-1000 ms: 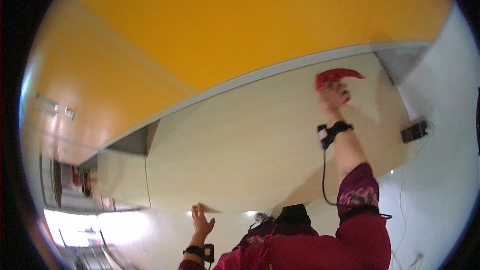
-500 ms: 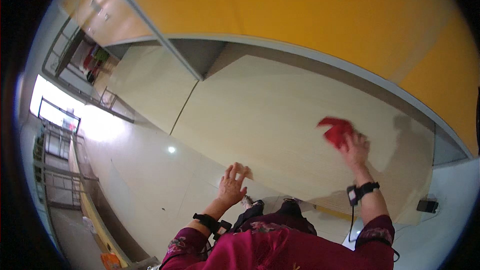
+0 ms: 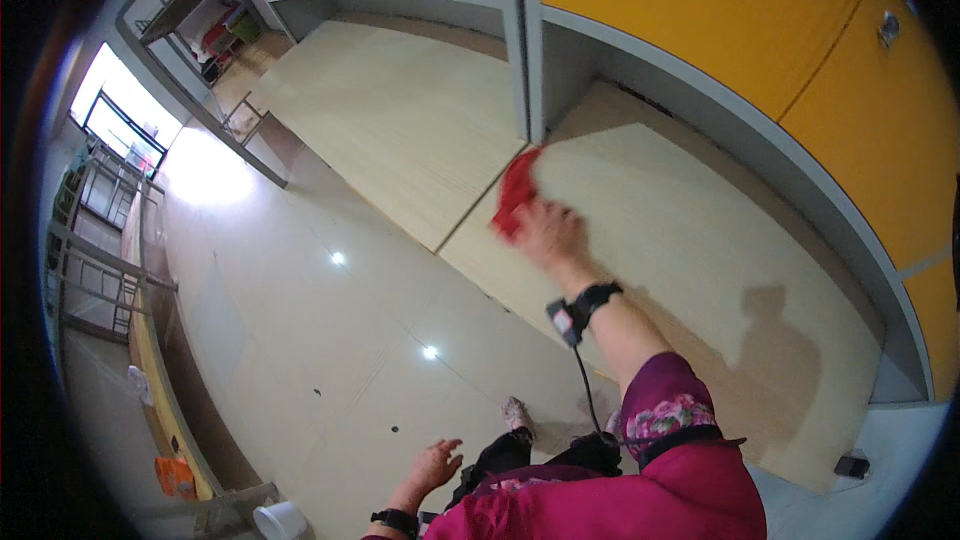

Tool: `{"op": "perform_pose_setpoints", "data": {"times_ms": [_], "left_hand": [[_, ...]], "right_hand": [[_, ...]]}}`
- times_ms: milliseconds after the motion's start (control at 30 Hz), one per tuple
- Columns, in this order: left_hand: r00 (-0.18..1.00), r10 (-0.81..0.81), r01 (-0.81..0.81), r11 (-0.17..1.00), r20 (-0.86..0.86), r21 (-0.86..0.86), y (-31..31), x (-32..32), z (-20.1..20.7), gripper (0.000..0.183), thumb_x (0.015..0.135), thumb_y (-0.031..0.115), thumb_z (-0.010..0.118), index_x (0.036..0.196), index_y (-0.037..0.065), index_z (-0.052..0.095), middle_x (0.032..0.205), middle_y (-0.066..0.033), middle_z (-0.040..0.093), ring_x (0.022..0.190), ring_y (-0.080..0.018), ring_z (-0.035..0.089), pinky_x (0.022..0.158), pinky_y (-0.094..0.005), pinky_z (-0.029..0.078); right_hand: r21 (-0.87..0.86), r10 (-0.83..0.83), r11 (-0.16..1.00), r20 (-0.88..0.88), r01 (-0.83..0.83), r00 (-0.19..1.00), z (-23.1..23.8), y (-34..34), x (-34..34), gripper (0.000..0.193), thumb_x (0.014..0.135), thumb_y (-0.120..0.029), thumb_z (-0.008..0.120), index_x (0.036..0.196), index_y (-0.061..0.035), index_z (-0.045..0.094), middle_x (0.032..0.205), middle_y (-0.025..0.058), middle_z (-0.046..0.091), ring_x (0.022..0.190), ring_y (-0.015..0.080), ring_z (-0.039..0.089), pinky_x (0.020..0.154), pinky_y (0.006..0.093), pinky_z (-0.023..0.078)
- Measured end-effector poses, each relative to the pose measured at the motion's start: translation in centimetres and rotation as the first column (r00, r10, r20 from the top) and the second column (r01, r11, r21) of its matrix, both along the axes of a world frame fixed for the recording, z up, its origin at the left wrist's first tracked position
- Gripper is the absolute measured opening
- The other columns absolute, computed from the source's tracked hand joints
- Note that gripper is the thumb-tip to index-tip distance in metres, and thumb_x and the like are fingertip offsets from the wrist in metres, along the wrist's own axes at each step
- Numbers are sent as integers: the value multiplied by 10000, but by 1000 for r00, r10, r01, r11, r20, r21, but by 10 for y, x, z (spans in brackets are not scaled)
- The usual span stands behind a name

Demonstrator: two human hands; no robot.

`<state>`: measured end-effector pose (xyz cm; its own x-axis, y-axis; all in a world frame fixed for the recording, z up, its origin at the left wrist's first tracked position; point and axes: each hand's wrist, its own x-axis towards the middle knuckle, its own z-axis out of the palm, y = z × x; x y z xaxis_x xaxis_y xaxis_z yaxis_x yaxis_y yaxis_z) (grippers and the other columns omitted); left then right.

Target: Wiping a desk and adjacent wall with a cloth.

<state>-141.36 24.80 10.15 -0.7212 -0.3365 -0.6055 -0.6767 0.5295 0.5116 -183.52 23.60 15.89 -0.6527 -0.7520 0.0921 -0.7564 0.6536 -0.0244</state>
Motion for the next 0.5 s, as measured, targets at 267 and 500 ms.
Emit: {"op": "perform_pose_setpoints", "data": {"times_ms": [267,500], "left_hand": [[980,198,-199,980,-14,-6,-45,30,-28,331,737,192,563,1042,74,520,921,-150,582,782,-258,592,707,-358,473],[973,226,-228,973,38,43,-79,9,-42,369,725,223,574,1064,86,519,954,-140,587,828,-278,584,738,-355,466]], "right_hand": [[-175,370,913,-32,-370,928,-18,67,12,379,654,-285,586,1023,-212,538,1074,53,484,1015,218,436,802,401,373],[-37,-348,936,57,350,936,-13,-34,-50,389,776,-347,470,1119,-164,443,1118,92,444,1007,308,441,817,492,352]]}}
